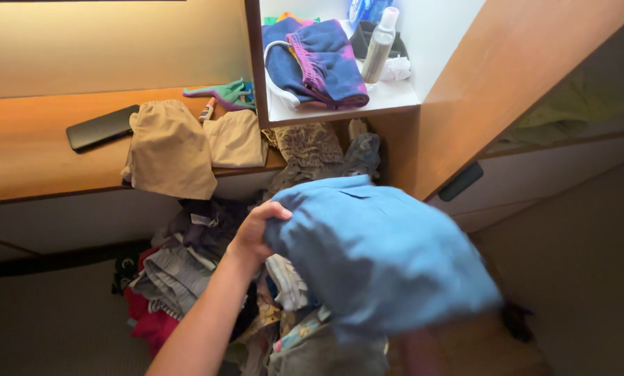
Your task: Folding various clothing items from a pile and organizing them on a shelf.
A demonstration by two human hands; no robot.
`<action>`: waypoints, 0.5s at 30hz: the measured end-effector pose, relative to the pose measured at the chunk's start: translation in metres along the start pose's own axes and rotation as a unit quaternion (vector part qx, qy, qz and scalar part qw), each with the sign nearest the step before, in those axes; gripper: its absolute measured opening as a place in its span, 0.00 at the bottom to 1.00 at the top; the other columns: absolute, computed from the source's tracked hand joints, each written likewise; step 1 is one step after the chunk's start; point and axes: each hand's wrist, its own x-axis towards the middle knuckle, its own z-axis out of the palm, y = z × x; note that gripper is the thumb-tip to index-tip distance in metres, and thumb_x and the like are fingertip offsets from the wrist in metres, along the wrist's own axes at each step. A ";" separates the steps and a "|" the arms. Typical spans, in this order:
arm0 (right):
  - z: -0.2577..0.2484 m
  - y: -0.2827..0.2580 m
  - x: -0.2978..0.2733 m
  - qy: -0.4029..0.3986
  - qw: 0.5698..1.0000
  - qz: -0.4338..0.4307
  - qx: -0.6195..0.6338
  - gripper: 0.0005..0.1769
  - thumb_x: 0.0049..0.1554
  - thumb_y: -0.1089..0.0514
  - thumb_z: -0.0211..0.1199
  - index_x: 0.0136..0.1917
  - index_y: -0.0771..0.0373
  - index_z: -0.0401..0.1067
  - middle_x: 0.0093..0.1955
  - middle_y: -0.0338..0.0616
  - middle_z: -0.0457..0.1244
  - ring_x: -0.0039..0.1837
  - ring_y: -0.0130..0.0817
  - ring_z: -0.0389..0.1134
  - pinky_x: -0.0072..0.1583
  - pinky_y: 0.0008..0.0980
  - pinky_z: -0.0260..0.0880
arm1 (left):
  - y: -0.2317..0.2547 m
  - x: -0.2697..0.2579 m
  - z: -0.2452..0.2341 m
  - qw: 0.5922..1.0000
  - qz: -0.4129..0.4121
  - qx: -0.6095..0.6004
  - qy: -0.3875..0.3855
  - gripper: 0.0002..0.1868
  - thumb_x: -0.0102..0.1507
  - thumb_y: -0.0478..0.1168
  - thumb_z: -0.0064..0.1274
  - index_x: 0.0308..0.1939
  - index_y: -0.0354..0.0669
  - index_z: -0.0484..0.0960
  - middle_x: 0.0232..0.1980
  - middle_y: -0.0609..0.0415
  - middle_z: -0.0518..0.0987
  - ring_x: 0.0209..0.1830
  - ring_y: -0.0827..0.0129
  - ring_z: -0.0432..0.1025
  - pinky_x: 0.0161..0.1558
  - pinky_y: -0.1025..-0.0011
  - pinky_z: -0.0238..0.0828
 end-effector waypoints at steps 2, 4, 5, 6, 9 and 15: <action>-0.012 0.001 0.004 -0.022 1.000 -0.010 0.016 0.44 0.61 0.30 0.48 0.79 0.60 0.56 0.75 0.51 0.57 0.72 0.46 0.59 0.72 0.46 0.60 | -0.006 0.010 -0.021 1.000 -0.027 0.009 -0.005 0.25 0.54 0.29 0.50 0.57 0.31 0.79 0.49 0.44 0.83 0.45 0.59 0.79 0.51 0.62 0.78; -0.030 0.008 0.014 -0.048 0.998 -0.020 0.033 0.42 0.63 0.32 0.49 0.79 0.61 0.57 0.74 0.50 0.58 0.71 0.44 0.59 0.72 0.44 0.59 | -0.007 0.022 -0.032 0.997 -0.020 0.066 -0.017 0.24 0.56 0.30 0.52 0.58 0.31 0.79 0.50 0.45 0.82 0.44 0.62 0.78 0.50 0.64 0.78; -0.038 0.012 0.020 -0.062 0.997 -0.023 0.042 0.40 0.64 0.33 0.50 0.79 0.61 0.58 0.74 0.50 0.58 0.71 0.43 0.59 0.72 0.43 0.59 | -0.007 0.027 -0.038 0.992 -0.014 0.122 -0.025 0.23 0.58 0.30 0.53 0.59 0.32 0.78 0.50 0.47 0.81 0.43 0.65 0.77 0.49 0.66 0.78; -0.046 0.018 0.028 -0.076 0.995 -0.026 0.050 0.39 0.65 0.34 0.50 0.79 0.61 0.58 0.74 0.50 0.58 0.70 0.43 0.60 0.72 0.42 0.59 | -0.004 0.026 -0.026 0.992 -0.009 0.123 -0.024 0.23 0.58 0.30 0.53 0.59 0.32 0.78 0.50 0.47 0.81 0.43 0.65 0.77 0.49 0.66 0.78; -0.087 0.046 0.050 -0.115 0.990 -0.033 0.078 0.36 0.68 0.38 0.52 0.79 0.62 0.59 0.73 0.50 0.59 0.69 0.40 0.60 0.72 0.39 0.59 | 0.002 0.015 0.003 0.995 0.028 0.047 0.083 0.21 0.63 0.35 0.57 0.61 0.42 0.75 0.52 0.51 0.80 0.46 0.68 0.78 0.52 0.67 0.77; -0.062 0.046 0.171 -0.118 0.992 -0.019 0.044 0.32 0.69 0.40 0.52 0.78 0.63 0.62 0.71 0.50 0.60 0.68 0.39 0.61 0.71 0.38 0.60 | -0.033 0.028 -0.013 0.994 -0.085 0.025 0.066 0.32 0.57 0.58 0.56 0.61 0.47 0.78 0.52 0.54 0.86 0.44 0.65 0.80 0.47 0.66 0.73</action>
